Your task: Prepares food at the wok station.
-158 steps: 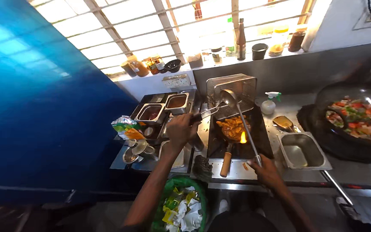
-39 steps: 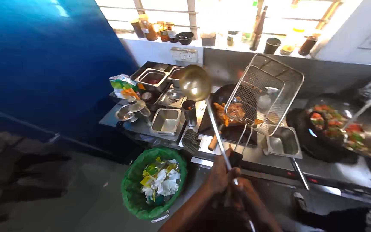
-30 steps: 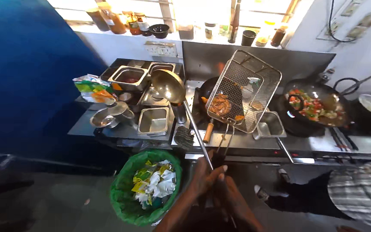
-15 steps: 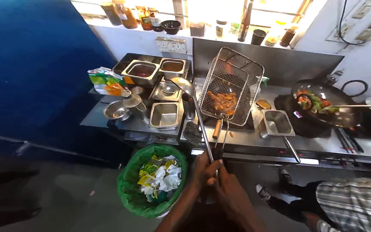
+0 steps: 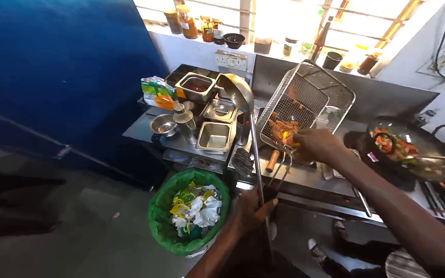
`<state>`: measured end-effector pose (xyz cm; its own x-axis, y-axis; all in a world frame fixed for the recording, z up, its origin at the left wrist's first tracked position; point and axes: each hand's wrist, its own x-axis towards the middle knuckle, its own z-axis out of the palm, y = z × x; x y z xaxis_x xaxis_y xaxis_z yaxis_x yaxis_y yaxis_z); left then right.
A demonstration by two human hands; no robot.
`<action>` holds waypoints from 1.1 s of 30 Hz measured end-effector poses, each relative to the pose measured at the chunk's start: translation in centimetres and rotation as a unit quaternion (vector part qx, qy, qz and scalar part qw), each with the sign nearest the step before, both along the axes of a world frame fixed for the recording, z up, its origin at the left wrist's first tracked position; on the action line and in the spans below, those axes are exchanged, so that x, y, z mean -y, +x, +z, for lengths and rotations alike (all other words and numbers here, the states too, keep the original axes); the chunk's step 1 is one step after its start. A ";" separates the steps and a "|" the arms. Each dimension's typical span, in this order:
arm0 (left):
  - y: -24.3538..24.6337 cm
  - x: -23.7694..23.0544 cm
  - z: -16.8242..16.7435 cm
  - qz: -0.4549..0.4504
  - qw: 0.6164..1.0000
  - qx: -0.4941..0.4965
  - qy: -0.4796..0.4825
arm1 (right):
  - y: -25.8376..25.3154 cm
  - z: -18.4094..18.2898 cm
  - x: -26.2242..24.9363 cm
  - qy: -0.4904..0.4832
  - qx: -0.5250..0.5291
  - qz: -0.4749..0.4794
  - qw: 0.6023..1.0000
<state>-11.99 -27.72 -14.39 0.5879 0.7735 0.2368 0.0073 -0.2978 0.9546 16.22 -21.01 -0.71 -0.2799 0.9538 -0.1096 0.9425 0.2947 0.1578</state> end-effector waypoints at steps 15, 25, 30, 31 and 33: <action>-0.3 0.7 0.6 -0.010 1.000 -0.005 0.013 | -0.7 -1.5 -3.8 -0.099 0.142 0.053 0.983; 0.0 0.7 0.7 -0.029 1.000 -0.007 -0.003 | -1.4 -2.3 -2.8 -0.067 0.149 0.084 0.983; 0.0 1.0 0.6 -0.014 1.000 0.002 0.002 | -0.5 -1.2 -2.8 -0.055 0.111 0.059 0.991; 0.0 1.0 0.5 -0.012 1.000 0.004 0.001 | -0.1 -0.8 -3.1 -0.056 0.092 0.041 0.993; -0.1 1.1 0.4 -0.004 1.000 -0.002 -0.003 | 0.8 0.5 -4.0 -0.058 0.030 0.011 0.998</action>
<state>-12.10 -28.82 -13.99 0.5943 0.7705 0.2306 0.0087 -0.2928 0.9561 16.98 -17.03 -0.26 -0.2900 0.9274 -0.2364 0.9258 0.3345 0.1764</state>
